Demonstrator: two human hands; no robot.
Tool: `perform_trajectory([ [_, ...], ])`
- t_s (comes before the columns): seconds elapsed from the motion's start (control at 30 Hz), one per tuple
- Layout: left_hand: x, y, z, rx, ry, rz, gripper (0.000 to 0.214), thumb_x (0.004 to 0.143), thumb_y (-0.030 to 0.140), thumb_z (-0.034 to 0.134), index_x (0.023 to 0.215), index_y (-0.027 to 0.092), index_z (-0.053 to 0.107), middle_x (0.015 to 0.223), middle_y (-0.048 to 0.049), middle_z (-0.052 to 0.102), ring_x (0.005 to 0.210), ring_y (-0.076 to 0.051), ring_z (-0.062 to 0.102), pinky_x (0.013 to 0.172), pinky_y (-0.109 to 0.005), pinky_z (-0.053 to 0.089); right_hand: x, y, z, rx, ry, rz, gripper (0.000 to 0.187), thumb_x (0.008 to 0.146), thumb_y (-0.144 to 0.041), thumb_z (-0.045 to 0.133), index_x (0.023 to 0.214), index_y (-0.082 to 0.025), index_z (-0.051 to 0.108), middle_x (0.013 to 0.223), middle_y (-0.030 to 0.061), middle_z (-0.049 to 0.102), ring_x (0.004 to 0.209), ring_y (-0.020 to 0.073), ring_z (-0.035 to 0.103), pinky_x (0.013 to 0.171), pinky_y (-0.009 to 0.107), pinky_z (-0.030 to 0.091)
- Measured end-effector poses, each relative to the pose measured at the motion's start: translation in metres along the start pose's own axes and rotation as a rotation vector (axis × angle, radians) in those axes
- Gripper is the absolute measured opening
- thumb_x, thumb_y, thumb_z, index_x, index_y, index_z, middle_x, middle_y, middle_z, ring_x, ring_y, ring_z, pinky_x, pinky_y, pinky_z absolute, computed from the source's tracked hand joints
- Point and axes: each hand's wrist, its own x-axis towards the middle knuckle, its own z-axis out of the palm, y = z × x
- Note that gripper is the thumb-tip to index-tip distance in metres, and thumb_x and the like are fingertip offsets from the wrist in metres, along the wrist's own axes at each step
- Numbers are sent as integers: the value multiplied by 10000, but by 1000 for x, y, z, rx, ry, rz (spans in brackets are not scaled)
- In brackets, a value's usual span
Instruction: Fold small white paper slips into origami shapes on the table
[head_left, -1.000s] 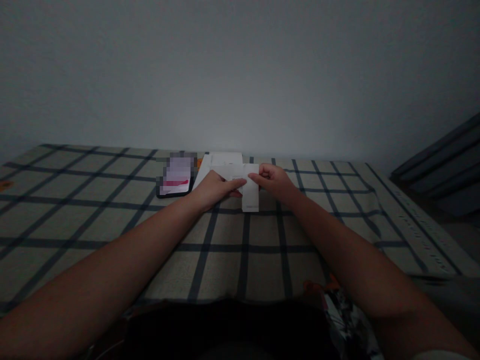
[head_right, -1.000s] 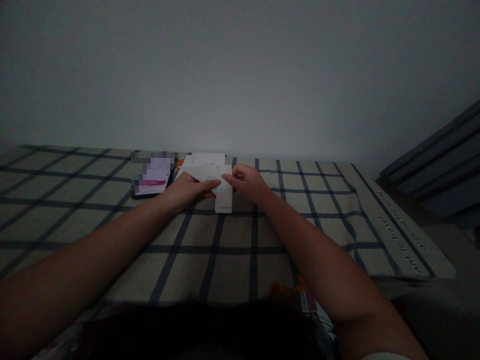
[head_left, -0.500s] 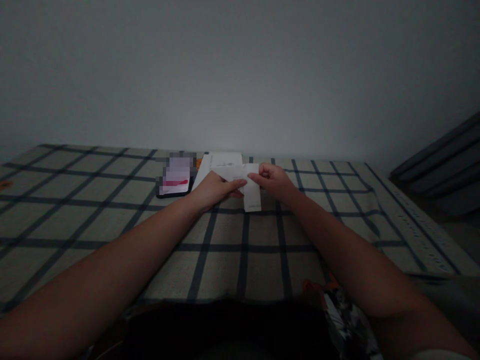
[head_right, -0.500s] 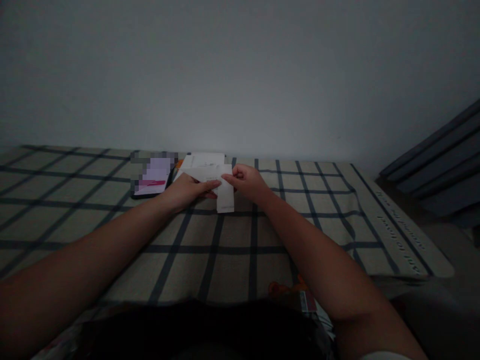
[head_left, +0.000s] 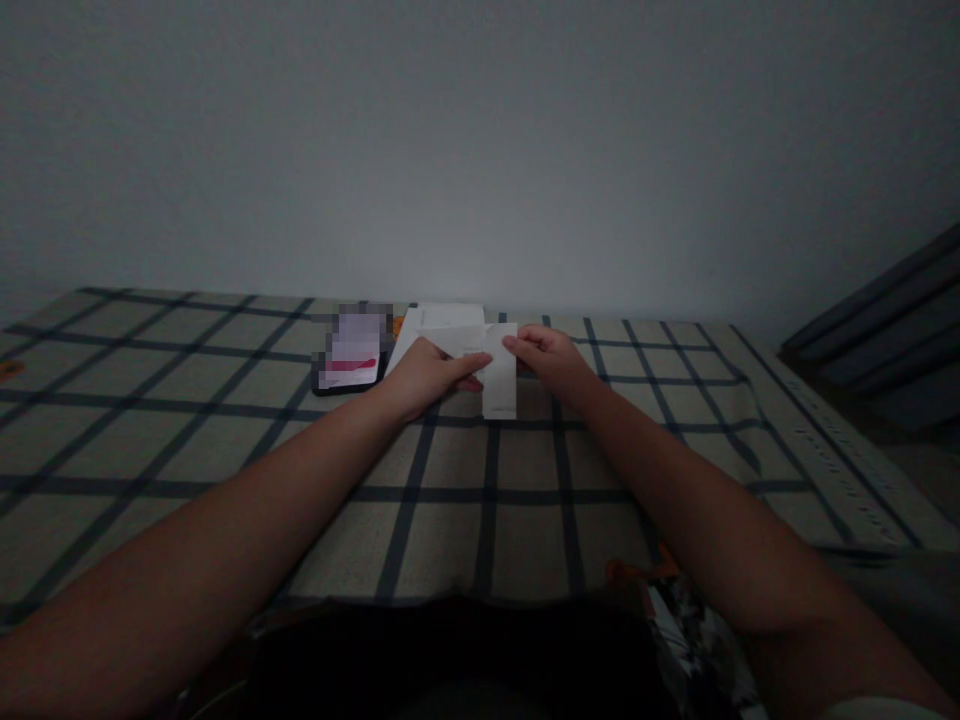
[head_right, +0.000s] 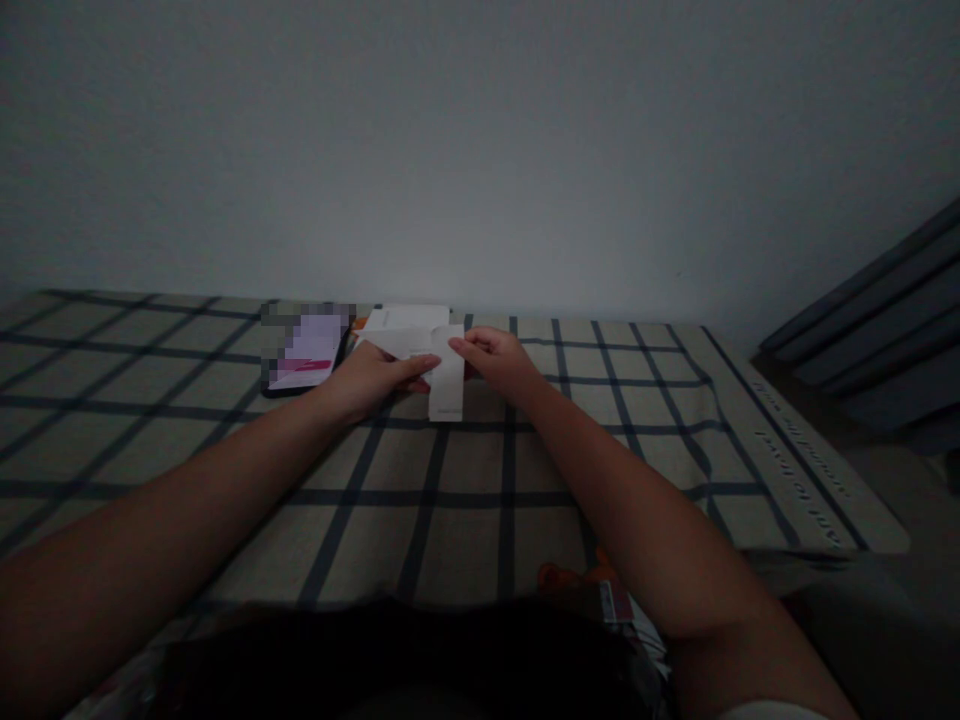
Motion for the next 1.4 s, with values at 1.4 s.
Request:
perform_trajectory([
  [1.4,3,4,-4,-297,29,-96,636,797,393,725,1340,186,466,671,-14,674,524,-125,613,527,-228,503,1,-5,-12,-723,50,-658,201,919,-353,575,889,-219,722,968,67,708,948,200,618,912,392,458],
])
